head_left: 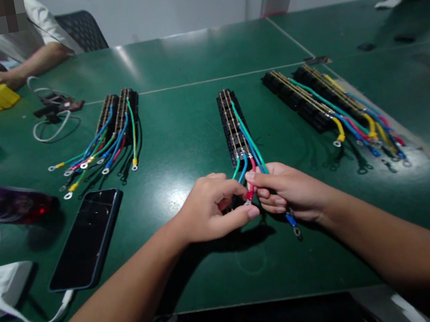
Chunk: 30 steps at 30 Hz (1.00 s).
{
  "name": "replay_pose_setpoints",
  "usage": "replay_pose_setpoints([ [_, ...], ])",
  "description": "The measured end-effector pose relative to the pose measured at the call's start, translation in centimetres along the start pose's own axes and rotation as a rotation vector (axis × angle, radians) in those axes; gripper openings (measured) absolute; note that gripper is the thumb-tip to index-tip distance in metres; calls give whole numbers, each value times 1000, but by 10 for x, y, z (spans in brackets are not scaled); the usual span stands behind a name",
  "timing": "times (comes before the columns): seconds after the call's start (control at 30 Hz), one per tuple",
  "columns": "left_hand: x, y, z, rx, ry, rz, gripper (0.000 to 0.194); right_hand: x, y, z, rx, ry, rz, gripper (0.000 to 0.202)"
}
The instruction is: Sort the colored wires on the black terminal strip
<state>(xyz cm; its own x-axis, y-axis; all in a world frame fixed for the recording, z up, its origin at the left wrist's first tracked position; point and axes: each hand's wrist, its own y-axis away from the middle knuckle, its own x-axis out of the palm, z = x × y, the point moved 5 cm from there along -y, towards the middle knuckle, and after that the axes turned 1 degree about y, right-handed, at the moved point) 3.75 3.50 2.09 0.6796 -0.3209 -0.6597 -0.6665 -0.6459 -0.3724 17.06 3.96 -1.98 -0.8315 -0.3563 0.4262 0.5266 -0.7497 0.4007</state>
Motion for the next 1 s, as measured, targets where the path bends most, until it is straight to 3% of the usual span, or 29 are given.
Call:
replay_pose_setpoints([
  [0.43, 6, 2, 1, -15, -64, 64, 15, -1, 0, 0, 14, -40, 7, 34],
  [0.63, 5, 1, 0, 5, -31, 32, 19, 1, 0, 0, 2, -15, 11, 35],
  [1.0, 7, 1, 1, -7, -39, 83, 20, 0, 0, 1, 23, -27, 19, 32],
])
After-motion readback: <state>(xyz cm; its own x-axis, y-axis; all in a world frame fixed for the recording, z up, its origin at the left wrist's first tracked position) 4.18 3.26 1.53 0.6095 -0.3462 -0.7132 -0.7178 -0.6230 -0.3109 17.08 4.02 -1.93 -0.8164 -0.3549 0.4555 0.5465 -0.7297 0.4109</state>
